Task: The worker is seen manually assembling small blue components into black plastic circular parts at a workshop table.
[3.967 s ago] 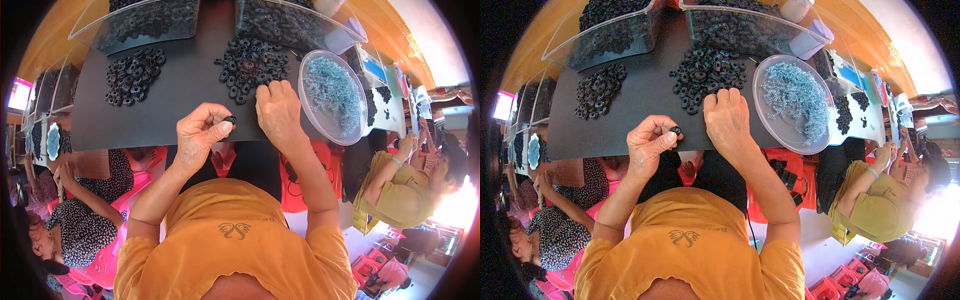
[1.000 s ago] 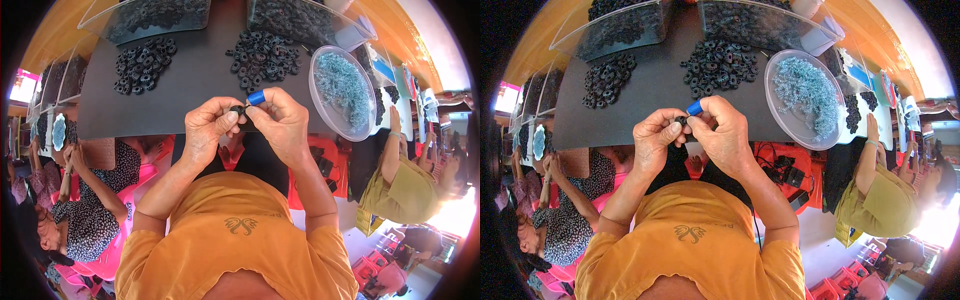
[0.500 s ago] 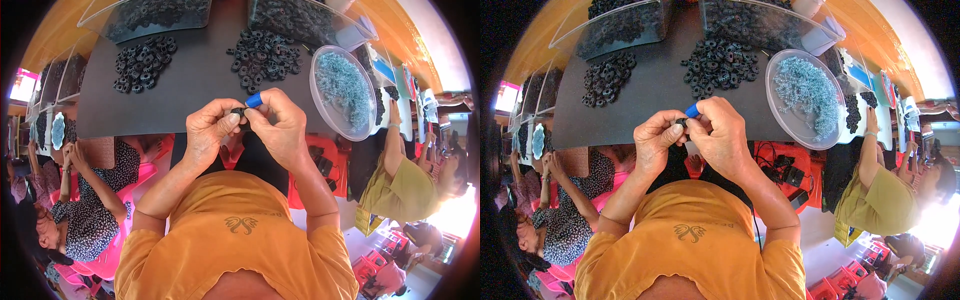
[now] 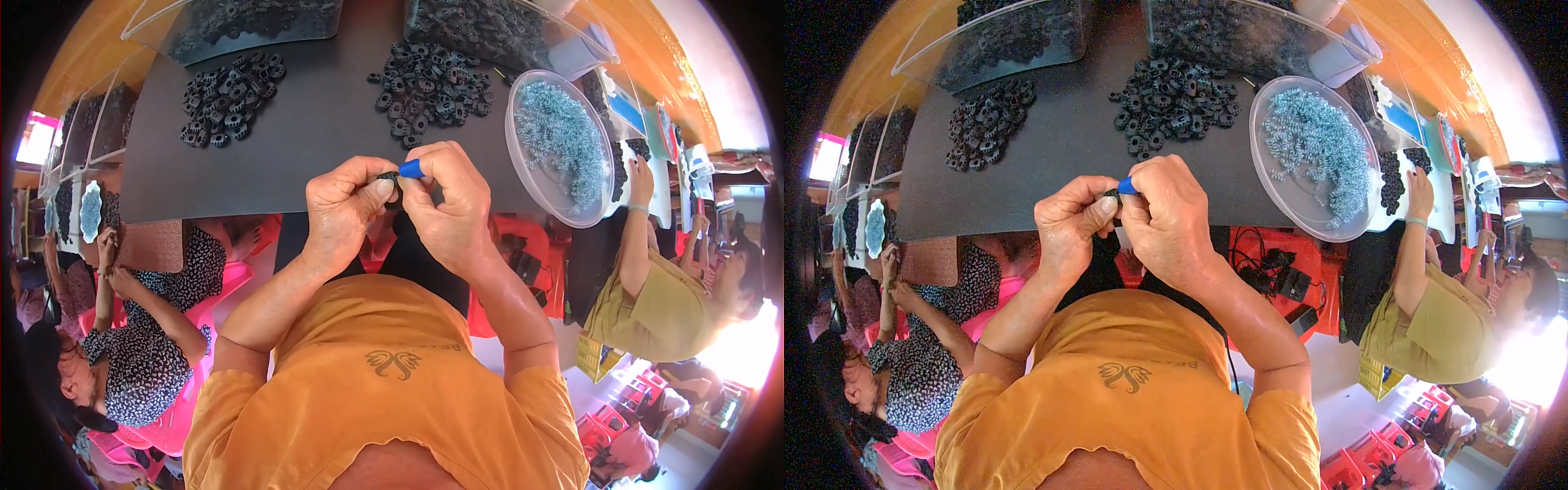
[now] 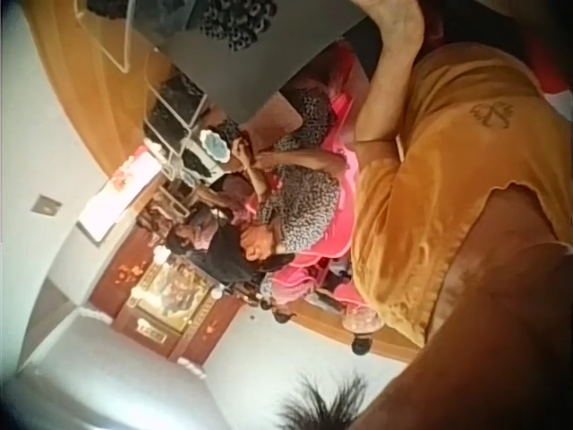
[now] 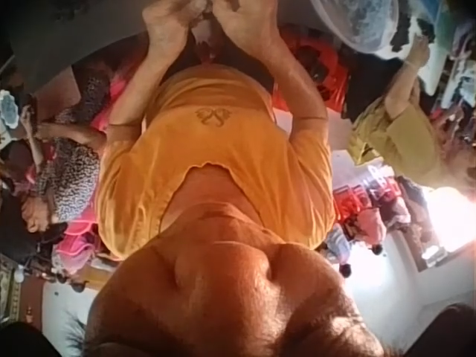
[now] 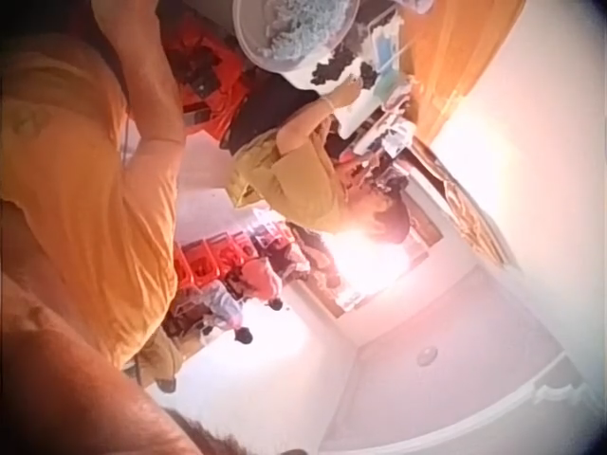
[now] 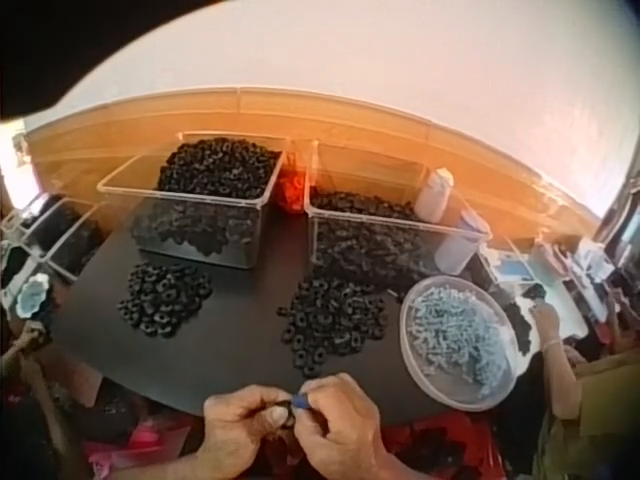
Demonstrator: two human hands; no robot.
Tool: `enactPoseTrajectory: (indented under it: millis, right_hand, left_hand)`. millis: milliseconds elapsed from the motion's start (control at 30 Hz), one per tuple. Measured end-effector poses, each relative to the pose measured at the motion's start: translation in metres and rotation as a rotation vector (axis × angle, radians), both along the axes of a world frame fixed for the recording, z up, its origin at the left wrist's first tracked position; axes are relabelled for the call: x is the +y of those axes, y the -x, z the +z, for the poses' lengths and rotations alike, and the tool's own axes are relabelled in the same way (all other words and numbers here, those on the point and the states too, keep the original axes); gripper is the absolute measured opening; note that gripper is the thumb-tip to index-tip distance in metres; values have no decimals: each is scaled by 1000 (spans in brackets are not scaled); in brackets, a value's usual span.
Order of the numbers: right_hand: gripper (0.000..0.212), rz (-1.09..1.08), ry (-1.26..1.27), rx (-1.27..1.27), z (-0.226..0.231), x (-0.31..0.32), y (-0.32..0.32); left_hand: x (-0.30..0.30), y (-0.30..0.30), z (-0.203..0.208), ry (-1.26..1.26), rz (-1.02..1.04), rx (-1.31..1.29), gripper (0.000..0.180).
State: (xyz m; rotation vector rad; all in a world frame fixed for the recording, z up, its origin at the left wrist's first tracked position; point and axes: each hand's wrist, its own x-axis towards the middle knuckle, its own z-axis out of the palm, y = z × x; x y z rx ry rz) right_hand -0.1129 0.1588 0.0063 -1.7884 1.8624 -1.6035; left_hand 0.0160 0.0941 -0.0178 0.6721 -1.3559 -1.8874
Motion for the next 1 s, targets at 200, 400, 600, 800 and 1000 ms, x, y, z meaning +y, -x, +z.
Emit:
enactPoseTrajectory:
  millis: [200, 400, 600, 800, 1000]
  right_hand:
    - [18, 26, -24, -61, -10, 4, 5]
    - [20, 13, 15, -192, -12, 6, 0]
    - [17, -29, -33, -455, -21, 11, 5]
    - [14, -40, -129, -491, -30, 16, 8]
    - [12, -45, 23, -550, -39, 16, 9]
  left_hand:
    - [-4, 1, 6, 32, -33, -72, 11]
    - [-21, -8, 16, 119, -75, -213, 12]
    - [-66, -9, 26, 1284, 14, -616, 15]
    - [-72, 1, 27, 1676, -155, -769, 18]
    - [-67, 13, 18, 1919, -218, -681, 18]
